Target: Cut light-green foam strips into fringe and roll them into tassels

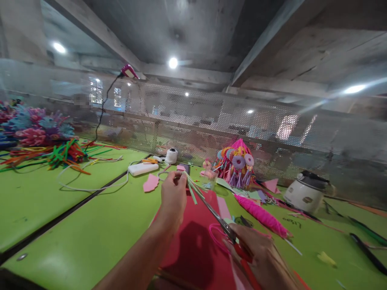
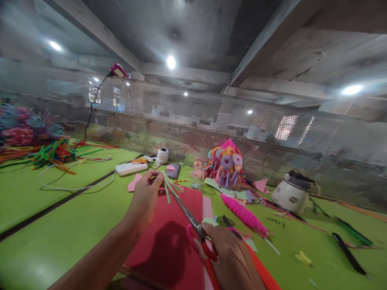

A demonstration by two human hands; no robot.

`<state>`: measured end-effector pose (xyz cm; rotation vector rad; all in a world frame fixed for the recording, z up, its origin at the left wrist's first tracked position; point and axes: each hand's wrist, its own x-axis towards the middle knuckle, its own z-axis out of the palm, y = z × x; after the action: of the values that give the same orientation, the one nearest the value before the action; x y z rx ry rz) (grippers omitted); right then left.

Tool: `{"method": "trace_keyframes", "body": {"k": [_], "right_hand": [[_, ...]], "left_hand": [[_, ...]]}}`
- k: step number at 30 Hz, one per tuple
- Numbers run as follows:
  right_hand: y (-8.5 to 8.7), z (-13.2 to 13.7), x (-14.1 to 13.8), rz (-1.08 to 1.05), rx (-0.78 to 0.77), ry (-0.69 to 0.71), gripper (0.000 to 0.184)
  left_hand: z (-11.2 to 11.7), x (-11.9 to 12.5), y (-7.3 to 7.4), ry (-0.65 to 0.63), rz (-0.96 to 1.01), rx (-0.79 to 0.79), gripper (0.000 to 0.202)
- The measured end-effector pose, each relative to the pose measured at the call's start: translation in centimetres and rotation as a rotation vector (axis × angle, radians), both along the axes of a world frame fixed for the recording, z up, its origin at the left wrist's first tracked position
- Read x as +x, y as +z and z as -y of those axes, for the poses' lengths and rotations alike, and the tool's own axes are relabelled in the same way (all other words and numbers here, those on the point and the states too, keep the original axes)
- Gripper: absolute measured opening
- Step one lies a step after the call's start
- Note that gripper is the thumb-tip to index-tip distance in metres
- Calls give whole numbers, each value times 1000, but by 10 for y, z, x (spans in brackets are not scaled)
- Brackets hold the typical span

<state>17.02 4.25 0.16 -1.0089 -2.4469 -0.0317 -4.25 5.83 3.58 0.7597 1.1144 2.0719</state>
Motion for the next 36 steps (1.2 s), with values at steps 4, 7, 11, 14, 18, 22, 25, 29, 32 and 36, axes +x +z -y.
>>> {"method": "trace_keyframes", "body": {"k": [4,7,11,14,18,22,25,29,32,36], "right_hand": [[4,4,-3,-46,15,-34,12],[6,7,-5,-47,-15,-50,12],[0,2,-3,-58,-34,5,14],[-3,0,-2,-66,-76,-30,18],[-6,-1,0,-43,-81,-39,22],[-10,-2,2,-1,-71,-59,22],[-11,-2,2,3,-40,-62,23],[-8,1,2,10,-10,-42,20],[-6,2,1,-1,-13,-58,14],[-4,0,-1,-11,-24,-53,10]], "left_hand": [[1,3,1,-2,-4,12,16],[1,4,3,-10,5,6,16],[3,5,4,-34,43,18,15],[4,6,4,-53,58,27,15],[4,5,3,-69,60,25,15],[4,5,3,-66,50,1,15],[4,4,3,-52,36,-17,17],[3,3,1,-61,28,-31,21],[2,2,1,-56,25,-30,21],[1,4,0,-34,-3,-28,16]]}}
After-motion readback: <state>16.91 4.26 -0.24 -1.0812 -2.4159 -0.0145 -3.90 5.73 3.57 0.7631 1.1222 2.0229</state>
